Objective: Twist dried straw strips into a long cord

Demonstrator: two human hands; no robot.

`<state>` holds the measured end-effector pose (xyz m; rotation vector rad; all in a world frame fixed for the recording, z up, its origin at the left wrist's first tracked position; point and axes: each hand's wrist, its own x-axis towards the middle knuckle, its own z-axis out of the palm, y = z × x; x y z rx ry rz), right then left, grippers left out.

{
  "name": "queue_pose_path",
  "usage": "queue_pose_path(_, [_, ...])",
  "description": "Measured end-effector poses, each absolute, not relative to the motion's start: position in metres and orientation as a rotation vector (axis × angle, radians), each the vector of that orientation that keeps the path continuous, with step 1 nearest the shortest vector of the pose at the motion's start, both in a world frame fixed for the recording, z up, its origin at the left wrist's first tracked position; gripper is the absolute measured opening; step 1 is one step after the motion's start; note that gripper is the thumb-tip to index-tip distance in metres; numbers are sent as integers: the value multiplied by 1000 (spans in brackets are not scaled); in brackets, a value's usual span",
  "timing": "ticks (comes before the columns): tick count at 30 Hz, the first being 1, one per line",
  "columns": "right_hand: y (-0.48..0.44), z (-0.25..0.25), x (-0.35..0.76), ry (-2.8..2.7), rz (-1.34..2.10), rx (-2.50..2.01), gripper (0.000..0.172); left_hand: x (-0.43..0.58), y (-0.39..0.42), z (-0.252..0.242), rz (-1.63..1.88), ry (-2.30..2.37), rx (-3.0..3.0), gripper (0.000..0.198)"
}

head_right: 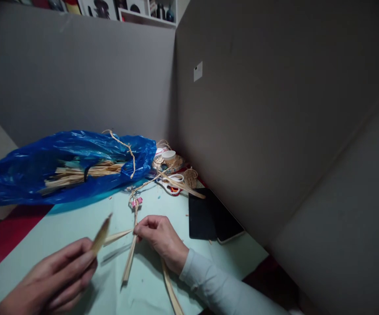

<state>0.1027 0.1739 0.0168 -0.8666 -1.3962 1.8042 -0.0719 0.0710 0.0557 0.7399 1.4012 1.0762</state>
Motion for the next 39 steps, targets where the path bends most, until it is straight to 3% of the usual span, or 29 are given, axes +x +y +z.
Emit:
queue_pose_path(7, [173, 16, 102, -1326, 1841, -816, 11, -40, 88, 18, 1074, 1301, 704, 31])
queue_pose_path(13, [174, 14, 100, -1322, 1836, -741, 23, -39, 94, 5, 1102, 1257, 630, 26])
queue_pose_path(23, [175, 10, 99, -1389, 1809, -772, 26, -39, 104, 13, 1150, 1326, 582, 42])
queue_pose_path(36, [176, 6, 98, -1446, 1809, -817, 19, -43, 112, 28, 1214, 1398, 909, 25])
queue_pose_path(39, [175, 7, 98, -1426, 1829, -800, 16, -46, 112, 25, 1171, 1336, 883, 41])
